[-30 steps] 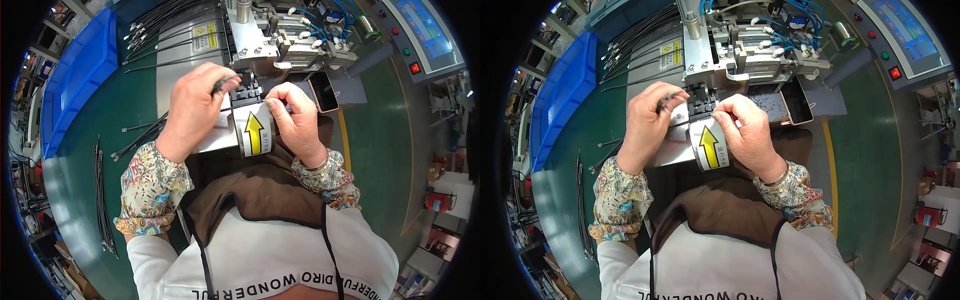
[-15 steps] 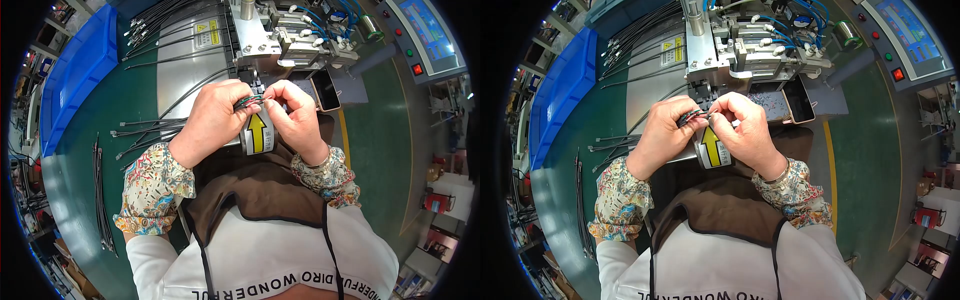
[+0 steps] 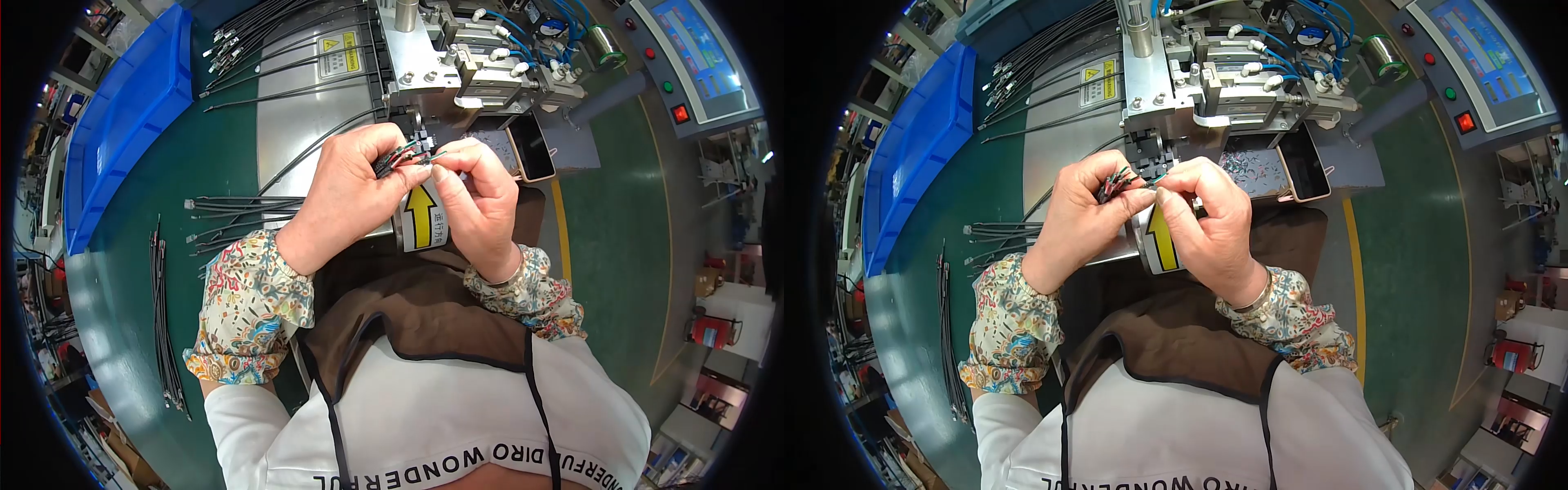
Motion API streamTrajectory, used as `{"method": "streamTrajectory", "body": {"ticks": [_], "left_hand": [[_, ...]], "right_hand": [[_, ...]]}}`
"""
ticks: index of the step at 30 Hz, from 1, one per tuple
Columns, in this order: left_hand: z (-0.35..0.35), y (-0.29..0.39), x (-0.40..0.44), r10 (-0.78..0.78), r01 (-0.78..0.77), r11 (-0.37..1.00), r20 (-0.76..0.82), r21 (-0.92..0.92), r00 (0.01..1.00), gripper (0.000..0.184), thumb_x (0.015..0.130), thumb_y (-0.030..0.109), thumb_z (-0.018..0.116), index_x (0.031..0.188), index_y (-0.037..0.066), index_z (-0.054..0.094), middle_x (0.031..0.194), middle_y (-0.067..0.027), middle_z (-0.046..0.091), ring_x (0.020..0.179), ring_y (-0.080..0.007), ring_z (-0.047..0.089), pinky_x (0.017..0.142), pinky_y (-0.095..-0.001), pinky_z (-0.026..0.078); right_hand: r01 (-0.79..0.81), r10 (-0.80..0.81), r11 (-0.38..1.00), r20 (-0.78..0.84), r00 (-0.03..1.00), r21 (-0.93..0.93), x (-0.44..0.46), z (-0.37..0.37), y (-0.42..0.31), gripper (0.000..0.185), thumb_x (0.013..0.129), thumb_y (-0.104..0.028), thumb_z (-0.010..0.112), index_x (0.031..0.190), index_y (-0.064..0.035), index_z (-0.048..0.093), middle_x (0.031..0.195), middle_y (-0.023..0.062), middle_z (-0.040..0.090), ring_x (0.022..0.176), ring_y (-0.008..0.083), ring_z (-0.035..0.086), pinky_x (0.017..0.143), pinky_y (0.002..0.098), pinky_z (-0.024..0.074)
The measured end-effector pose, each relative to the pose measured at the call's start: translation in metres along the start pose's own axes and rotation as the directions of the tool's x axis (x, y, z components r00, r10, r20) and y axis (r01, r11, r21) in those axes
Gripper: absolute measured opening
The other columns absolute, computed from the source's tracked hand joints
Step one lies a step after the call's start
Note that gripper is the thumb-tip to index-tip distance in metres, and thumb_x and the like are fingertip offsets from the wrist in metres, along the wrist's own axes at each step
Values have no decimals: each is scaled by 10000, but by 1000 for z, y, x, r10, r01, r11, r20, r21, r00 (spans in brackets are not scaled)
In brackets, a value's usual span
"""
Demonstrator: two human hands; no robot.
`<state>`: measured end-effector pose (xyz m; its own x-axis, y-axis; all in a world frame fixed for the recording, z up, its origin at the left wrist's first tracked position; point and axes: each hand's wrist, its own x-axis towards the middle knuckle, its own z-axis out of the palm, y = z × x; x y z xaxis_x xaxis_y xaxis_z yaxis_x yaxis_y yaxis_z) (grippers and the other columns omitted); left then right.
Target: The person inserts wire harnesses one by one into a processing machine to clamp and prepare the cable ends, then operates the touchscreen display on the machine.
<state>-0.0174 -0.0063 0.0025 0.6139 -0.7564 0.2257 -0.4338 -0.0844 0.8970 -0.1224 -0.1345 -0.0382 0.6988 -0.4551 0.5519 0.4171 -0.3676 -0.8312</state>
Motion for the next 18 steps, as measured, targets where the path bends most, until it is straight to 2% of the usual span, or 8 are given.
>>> {"method": "streamTrajectory", "body": {"ticks": [3,6,10,13,14,16,17,18], "left_hand": [[0,-1,2,290,-258,909,-52,327,956,165,709,15,712,710,28,548,664,-105,517,580,-267,523,523,-332,412],[5,1,-4,362,-299,793,-17,531,932,170,668,-2,698,740,42,551,688,-110,515,612,-300,549,528,-371,432],[10,2,-9,400,-332,742,13,583,917,211,634,-6,689,782,51,550,706,-102,502,637,-315,557,546,-398,445],[10,-2,-6,290,-272,875,16,399,957,158,683,-5,698,765,30,567,733,-111,567,648,-310,575,569,-391,459],[9,-3,-5,253,-248,916,26,316,967,148,695,-2,701,763,25,572,741,-114,582,653,-308,581,575,-390,463],[8,-3,-5,228,-225,903,37,366,973,126,732,7,709,835,33,640,760,-111,610,669,-296,598,594,-383,476],[8,-4,-5,234,-228,878,36,421,971,140,737,12,710,862,43,656,761,-106,610,671,-293,600,595,-382,477],[8,-6,-4,242,-231,850,38,473,970,158,742,17,711,890,54,671,762,-100,610,673,-291,603,597,-382,478]], "right_hand": [[140,-123,960,86,989,-244,12,-4,-9,96,799,17,669,831,-14,584,766,98,584,667,202,563,602,299,450],[46,-11,946,110,994,-319,14,-6,-15,113,782,19,678,781,-17,571,738,93,567,641,231,546,576,325,435],[-7,42,953,107,993,-302,15,-7,-14,144,760,12,682,722,-33,550,731,81,554,645,264,532,603,359,426],[450,-401,718,213,891,-531,17,-11,-8,147,750,6,675,721,-46,541,751,77,559,675,276,534,648,380,419],[451,-412,721,198,889,-526,17,-12,-4,138,745,6,672,732,-49,545,756,77,558,685,284,533,658,386,416],[454,-434,728,168,885,-514,15,-16,8,128,734,4,665,755,-56,554,766,77,557,705,299,532,678,397,410],[377,-351,800,145,925,-466,16,-18,15,105,787,-1,661,811,-40,567,751,43,550,674,204,527,652,330,418],[162,-152,930,56,987,-331,13,-18,20,92,812,-8,655,822,-35,568,750,26,548,672,162,515,643,299,414]]}}
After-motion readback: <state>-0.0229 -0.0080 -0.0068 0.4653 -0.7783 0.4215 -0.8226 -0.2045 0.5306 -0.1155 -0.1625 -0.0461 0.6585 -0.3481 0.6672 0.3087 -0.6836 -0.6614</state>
